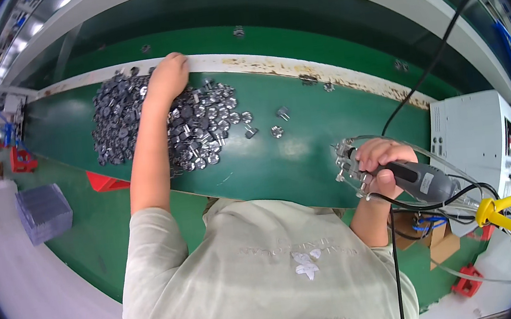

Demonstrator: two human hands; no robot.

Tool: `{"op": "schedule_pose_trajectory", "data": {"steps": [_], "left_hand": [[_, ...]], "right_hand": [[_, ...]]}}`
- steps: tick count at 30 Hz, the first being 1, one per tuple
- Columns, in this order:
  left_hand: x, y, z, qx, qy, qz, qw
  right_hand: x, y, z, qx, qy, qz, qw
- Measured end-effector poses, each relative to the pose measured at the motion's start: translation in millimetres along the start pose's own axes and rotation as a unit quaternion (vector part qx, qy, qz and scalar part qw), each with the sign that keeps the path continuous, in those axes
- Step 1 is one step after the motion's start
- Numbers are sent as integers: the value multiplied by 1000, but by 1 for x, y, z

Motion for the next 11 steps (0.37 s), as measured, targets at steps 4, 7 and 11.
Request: {"op": "schedule_pose_trajectory", "data": {"steps": [4,7,11], "left_hand": [[-34,-36,42,42,-28,41,998],[-59,-47,75,58,14,56,997],[-50,-55,146,147,-23,83,985]], "right_hand": [[-5,-2,-1,3,-12,29,1000],[-5,1,0,14,-3,33,999],[4,5,4,10,-21,18,1000]]}}
Point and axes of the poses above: each hand's wrist, its own y-axis towards the middle knuckle, its own x-axis out of the palm, z = x × y, the point moved 8 cm from there along y, towards the middle knuckle, and after that the axes turned 2 degrees about -y, right-handed, at the moved point
